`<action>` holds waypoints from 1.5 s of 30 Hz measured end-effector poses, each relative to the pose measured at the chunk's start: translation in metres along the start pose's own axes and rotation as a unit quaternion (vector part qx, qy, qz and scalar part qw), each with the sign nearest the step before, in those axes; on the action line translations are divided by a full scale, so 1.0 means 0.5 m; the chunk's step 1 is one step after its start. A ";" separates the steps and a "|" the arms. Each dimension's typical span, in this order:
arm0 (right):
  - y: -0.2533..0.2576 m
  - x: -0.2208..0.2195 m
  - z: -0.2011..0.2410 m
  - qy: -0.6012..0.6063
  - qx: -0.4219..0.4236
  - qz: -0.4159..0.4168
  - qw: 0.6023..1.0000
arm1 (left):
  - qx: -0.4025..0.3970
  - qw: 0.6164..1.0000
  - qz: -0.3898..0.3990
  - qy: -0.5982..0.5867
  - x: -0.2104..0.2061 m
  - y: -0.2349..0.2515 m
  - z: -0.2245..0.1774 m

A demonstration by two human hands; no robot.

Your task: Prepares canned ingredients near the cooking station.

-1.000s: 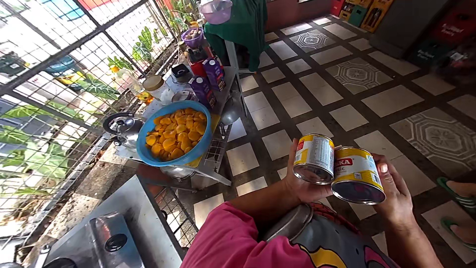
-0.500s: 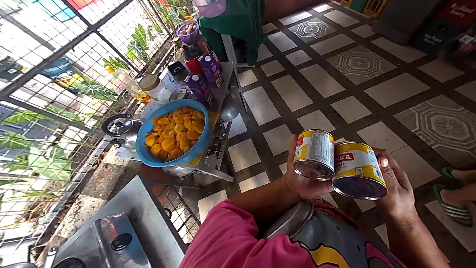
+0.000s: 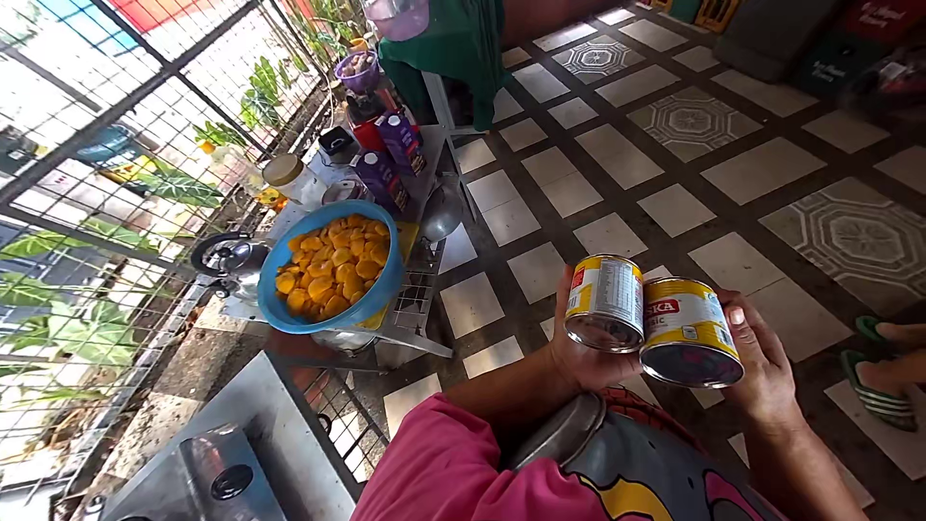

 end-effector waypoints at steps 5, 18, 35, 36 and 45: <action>-0.006 0.008 -0.001 0.004 0.003 -0.005 1.000 | 0.003 1.000 0.019 0.002 0.002 0.007 0.006; -0.013 0.011 0.000 -0.007 0.011 -0.002 1.000 | 0.006 1.000 0.019 0.009 0.003 0.007 0.009; -0.020 -0.007 -0.021 -0.021 -0.055 0.003 0.998 | -0.106 0.989 -0.106 -0.002 -0.002 -0.019 -0.038; -0.022 -0.012 -0.021 -0.015 -0.058 0.006 0.998 | -0.108 0.988 -0.111 0.001 -0.005 -0.021 -0.041; -0.042 -0.045 -0.033 -0.075 -0.111 0.113 0.984 | -0.117 0.984 -0.132 0.019 -0.022 -0.030 -0.038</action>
Point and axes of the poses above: each hand's wrist, its own y-axis towards the middle knuckle, its own x-axis out of the back of the hand, z = x × y, the point moved 4 cm from there along y, towards the middle knuckle, and after that the axes turned 7 degrees about x, right-handed, at the moved point
